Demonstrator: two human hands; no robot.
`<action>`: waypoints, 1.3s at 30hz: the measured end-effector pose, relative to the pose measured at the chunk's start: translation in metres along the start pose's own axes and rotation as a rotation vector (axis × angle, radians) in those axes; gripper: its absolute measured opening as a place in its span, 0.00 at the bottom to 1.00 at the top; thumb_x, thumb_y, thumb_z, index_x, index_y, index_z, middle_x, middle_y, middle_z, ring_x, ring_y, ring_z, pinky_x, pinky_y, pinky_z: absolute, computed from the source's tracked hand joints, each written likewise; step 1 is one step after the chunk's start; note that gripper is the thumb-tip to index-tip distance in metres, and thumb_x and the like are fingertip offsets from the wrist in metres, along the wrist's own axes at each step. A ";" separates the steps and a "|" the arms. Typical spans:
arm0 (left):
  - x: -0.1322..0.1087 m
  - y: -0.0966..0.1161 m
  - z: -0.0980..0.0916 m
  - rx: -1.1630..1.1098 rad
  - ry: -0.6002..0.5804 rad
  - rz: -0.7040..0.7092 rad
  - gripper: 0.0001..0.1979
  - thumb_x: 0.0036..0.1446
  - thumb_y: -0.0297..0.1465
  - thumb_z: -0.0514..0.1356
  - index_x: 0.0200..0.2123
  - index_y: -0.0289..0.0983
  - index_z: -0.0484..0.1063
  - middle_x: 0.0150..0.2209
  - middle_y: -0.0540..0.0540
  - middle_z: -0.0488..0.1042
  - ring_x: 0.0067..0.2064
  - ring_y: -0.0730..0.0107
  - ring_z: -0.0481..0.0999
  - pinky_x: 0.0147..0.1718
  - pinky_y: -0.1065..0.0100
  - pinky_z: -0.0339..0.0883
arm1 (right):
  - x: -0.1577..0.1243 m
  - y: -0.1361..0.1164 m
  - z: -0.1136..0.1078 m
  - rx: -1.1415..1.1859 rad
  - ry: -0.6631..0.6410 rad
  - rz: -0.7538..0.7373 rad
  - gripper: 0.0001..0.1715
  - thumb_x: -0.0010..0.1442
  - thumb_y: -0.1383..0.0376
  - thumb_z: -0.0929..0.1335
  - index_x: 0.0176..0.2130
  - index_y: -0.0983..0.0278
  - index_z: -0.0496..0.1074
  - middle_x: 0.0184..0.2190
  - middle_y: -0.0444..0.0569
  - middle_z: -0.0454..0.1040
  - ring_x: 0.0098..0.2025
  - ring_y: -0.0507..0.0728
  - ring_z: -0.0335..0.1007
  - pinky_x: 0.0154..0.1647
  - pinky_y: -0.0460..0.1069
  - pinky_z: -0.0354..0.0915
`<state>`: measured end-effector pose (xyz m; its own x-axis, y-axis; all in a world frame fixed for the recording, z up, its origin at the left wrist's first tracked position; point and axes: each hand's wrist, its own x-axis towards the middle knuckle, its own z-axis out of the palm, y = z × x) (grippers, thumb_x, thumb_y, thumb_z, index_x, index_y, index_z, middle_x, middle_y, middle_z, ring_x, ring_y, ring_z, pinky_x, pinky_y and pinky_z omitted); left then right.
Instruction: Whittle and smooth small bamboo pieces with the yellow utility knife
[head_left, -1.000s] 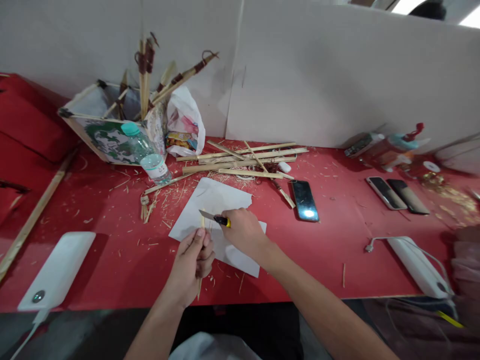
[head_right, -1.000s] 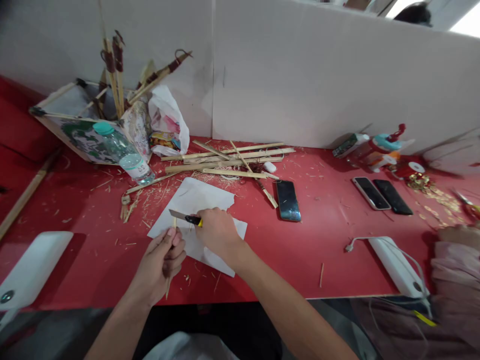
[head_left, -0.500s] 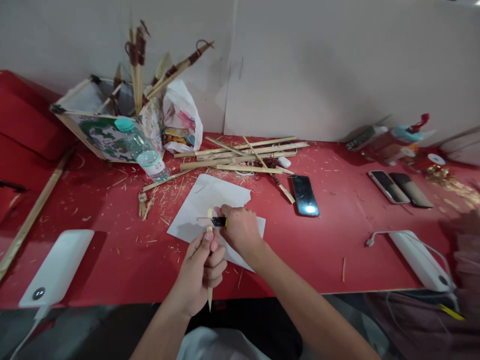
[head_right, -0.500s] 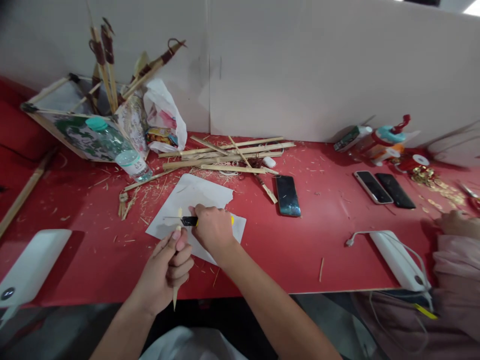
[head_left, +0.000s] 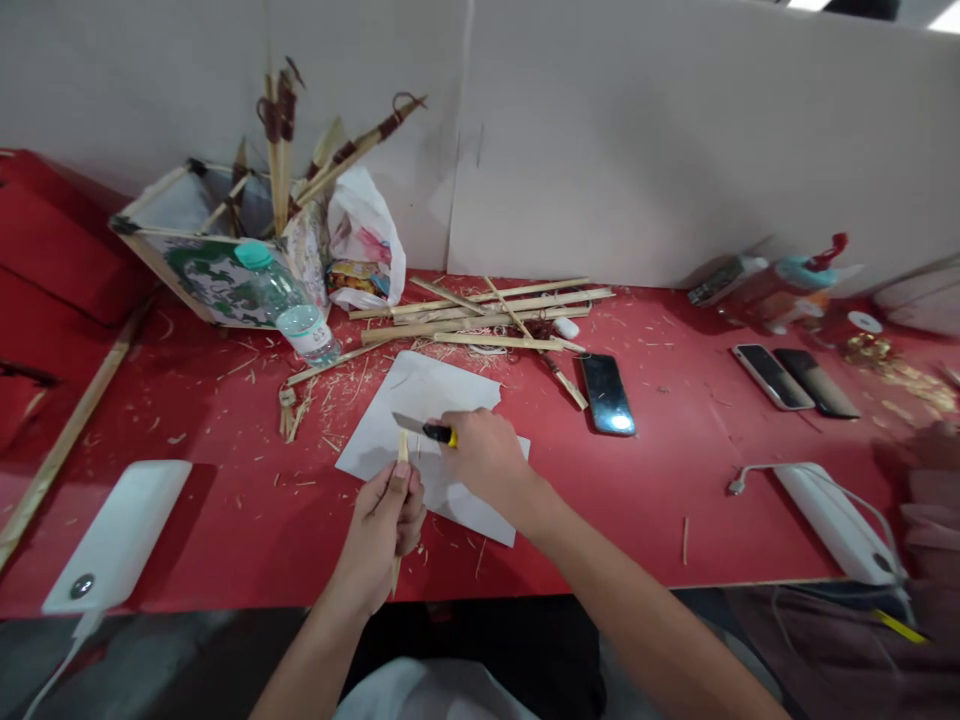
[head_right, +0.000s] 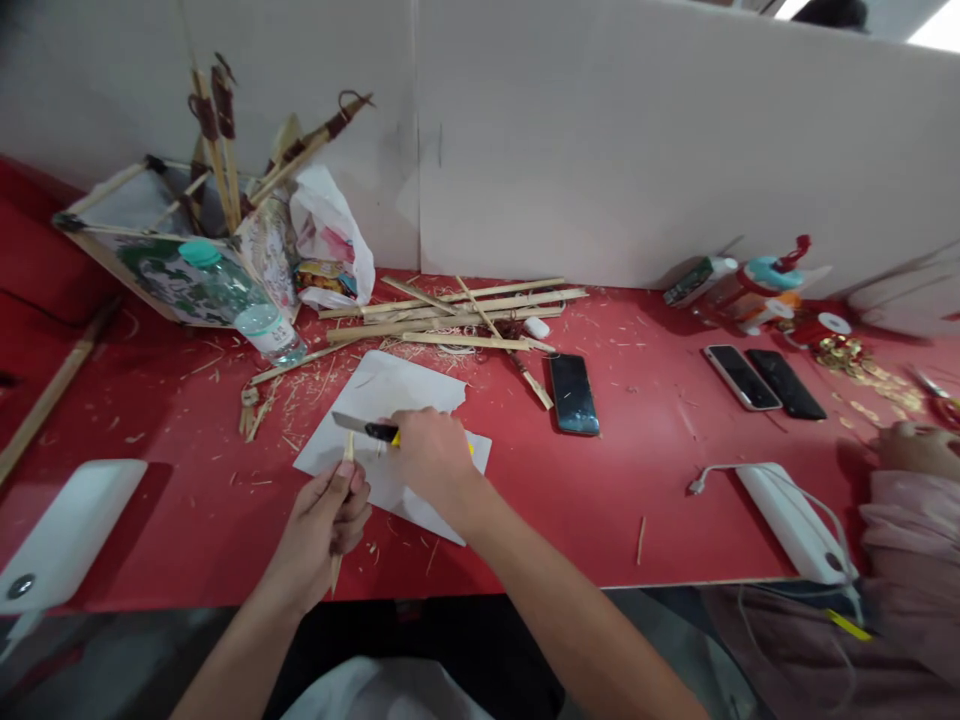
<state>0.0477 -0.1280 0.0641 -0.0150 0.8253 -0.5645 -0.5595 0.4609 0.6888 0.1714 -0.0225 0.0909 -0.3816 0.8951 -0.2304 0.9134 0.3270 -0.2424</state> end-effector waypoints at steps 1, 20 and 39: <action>0.001 0.004 0.000 0.045 0.029 0.025 0.23 0.55 0.49 0.65 0.30 0.38 0.61 0.20 0.60 0.48 0.19 0.85 0.42 0.15 0.80 0.37 | -0.008 -0.003 0.004 0.002 -0.012 -0.018 0.13 0.63 0.61 0.65 0.40 0.58 0.80 0.34 0.52 0.81 0.36 0.61 0.79 0.34 0.49 0.64; -0.006 0.012 0.000 -0.282 -0.159 -0.135 0.18 0.61 0.41 0.63 0.29 0.40 0.57 0.20 0.60 0.40 0.19 0.81 0.34 0.14 0.78 0.33 | 0.005 -0.016 0.022 -0.035 0.033 0.010 0.23 0.72 0.55 0.56 0.44 0.60 0.76 0.36 0.54 0.81 0.39 0.63 0.80 0.39 0.53 0.68; -0.016 0.002 0.000 -0.039 -0.044 0.030 0.22 0.56 0.48 0.65 0.29 0.38 0.61 0.20 0.61 0.46 0.18 0.84 0.41 0.14 0.80 0.37 | -0.024 -0.016 0.011 -0.001 -0.032 -0.055 0.14 0.64 0.62 0.64 0.40 0.58 0.80 0.34 0.53 0.81 0.36 0.61 0.79 0.35 0.49 0.64</action>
<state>0.0469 -0.1404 0.0742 0.0035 0.8524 -0.5228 -0.5910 0.4235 0.6865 0.1643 -0.0526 0.0899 -0.4358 0.8657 -0.2463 0.8909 0.3761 -0.2548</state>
